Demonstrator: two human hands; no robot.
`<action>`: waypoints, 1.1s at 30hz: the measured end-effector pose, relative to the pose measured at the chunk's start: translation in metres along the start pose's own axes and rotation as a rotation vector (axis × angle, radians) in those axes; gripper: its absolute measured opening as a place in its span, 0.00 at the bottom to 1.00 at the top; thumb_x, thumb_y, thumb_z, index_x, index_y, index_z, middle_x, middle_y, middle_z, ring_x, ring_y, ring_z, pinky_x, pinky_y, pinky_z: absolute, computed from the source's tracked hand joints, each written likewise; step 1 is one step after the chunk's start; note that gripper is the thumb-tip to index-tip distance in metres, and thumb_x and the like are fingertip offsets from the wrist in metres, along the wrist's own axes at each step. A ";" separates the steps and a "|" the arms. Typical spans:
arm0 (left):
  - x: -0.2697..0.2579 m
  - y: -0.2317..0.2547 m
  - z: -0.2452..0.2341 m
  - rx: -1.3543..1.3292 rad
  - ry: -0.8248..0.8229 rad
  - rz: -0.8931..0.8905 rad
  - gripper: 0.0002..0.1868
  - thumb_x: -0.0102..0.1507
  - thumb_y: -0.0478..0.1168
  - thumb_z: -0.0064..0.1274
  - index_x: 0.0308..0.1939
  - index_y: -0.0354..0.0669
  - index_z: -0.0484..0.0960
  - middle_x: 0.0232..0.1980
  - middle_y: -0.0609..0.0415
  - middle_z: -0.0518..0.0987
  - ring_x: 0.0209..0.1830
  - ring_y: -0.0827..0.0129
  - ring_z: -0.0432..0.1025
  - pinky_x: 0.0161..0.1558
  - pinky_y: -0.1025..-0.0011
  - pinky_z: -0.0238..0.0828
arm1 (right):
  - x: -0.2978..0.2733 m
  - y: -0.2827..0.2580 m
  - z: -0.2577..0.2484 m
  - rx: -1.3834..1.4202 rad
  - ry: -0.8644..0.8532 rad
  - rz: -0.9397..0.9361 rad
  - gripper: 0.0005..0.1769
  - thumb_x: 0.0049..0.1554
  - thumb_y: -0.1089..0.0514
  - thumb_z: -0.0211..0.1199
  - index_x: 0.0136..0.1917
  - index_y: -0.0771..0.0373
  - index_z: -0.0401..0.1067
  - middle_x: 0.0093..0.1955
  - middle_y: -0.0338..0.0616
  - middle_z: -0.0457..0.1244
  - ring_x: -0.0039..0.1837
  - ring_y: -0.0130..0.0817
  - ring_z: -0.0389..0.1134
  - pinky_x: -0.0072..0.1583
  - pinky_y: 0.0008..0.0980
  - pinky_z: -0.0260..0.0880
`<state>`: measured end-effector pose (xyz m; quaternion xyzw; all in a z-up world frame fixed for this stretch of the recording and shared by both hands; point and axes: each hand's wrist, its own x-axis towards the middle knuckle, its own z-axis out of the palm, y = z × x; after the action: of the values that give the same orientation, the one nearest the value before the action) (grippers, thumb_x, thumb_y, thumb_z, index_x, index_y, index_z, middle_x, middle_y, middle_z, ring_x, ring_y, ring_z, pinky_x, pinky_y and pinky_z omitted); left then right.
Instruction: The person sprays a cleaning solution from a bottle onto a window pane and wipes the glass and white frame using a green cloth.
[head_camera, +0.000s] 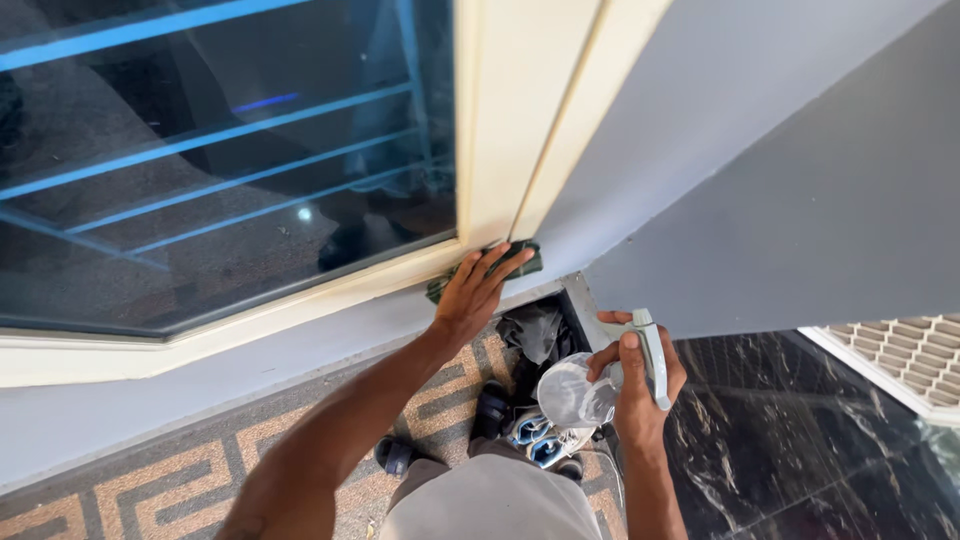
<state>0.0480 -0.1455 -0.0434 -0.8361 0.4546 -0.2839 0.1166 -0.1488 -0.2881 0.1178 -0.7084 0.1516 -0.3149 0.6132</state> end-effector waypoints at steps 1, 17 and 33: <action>0.004 0.005 -0.001 -0.034 -0.051 -0.014 0.07 0.62 0.46 0.57 0.39 0.56 0.89 0.86 0.66 0.39 0.84 0.61 0.39 0.78 0.53 0.29 | 0.000 0.002 -0.002 -0.001 0.007 0.006 0.28 0.63 0.44 0.59 0.56 0.75 0.70 0.53 0.57 0.70 0.30 0.32 0.67 0.38 0.35 0.73; -0.027 -0.007 0.010 -0.268 0.032 -0.077 0.08 0.63 0.43 0.58 0.44 0.57 0.89 0.84 0.63 0.48 0.81 0.63 0.46 0.76 0.55 0.41 | 0.003 0.018 0.003 -0.028 -0.077 0.012 0.24 0.63 0.46 0.58 0.54 0.73 0.72 0.51 0.55 0.71 0.29 0.31 0.69 0.36 0.35 0.75; 0.125 -0.083 -0.165 -0.275 0.699 -0.417 0.12 0.69 0.44 0.57 0.30 0.52 0.82 0.87 0.65 0.40 0.86 0.45 0.19 0.71 0.33 0.00 | 0.023 0.014 0.019 0.030 -0.099 0.024 0.25 0.62 0.46 0.59 0.55 0.74 0.71 0.50 0.55 0.71 0.29 0.32 0.68 0.35 0.35 0.71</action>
<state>0.0626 -0.1918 0.1739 -0.7714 0.3218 -0.5044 -0.2167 -0.1171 -0.2904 0.1099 -0.7120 0.1249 -0.2743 0.6342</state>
